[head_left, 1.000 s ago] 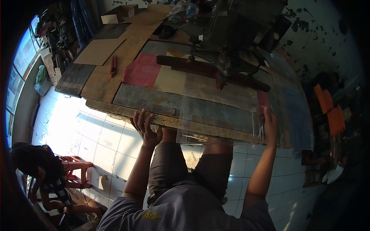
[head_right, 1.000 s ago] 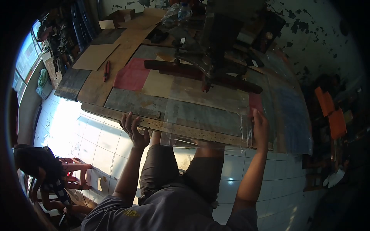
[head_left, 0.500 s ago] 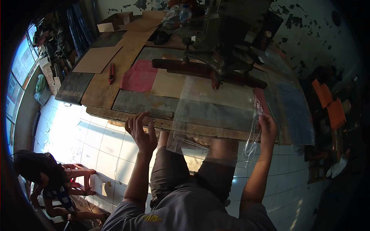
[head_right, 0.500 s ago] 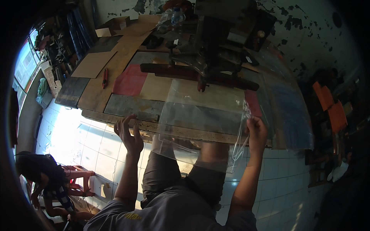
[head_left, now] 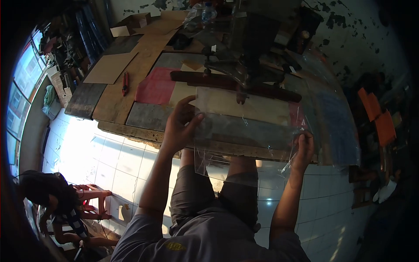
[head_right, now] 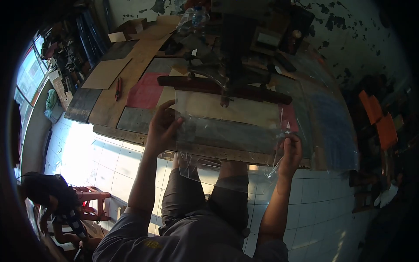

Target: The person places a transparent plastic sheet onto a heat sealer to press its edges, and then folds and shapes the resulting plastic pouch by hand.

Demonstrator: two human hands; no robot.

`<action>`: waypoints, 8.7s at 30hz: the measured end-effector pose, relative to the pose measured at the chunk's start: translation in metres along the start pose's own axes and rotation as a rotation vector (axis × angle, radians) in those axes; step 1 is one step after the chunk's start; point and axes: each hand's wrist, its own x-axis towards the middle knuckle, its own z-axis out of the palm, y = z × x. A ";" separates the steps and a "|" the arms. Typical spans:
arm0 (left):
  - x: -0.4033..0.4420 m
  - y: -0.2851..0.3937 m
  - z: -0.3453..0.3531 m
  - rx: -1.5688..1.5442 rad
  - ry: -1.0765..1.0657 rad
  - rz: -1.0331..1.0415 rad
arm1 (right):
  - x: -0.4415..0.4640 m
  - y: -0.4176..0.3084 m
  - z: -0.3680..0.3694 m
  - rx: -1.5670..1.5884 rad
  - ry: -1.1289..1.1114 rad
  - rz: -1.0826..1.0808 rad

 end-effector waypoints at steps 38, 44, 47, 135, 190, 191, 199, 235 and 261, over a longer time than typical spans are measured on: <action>-0.011 -0.022 -0.010 -0.093 0.030 -0.123 | -0.003 -0.005 0.018 -0.296 0.006 0.095; -0.010 -0.018 -0.001 -0.068 0.015 -0.062 | -0.003 -0.004 0.017 -0.312 -0.024 0.090; -0.009 -0.021 -0.002 -0.003 0.019 -0.052 | -0.005 -0.005 0.017 -0.303 -0.027 0.102; -0.052 -0.076 -0.045 1.103 0.413 0.659 | 0.154 0.023 -0.296 -1.618 0.078 0.142; -0.086 0.001 0.158 0.363 -0.564 0.540 | -0.058 -0.070 -0.092 -1.368 -0.013 -0.572; -0.089 0.000 0.168 0.341 -0.562 0.553 | -0.060 -0.072 -0.091 -1.375 -0.045 -0.582; -0.096 -0.006 0.206 0.602 -0.546 0.772 | -0.076 -0.107 -0.059 -1.245 -0.265 -0.396; -0.073 0.007 0.133 -0.676 -0.205 -0.278 | -0.139 -0.035 -0.072 -1.482 -0.139 -0.267; -0.193 0.037 0.133 0.232 -0.439 0.435 | -0.135 -0.197 -0.016 -1.233 -0.286 -0.142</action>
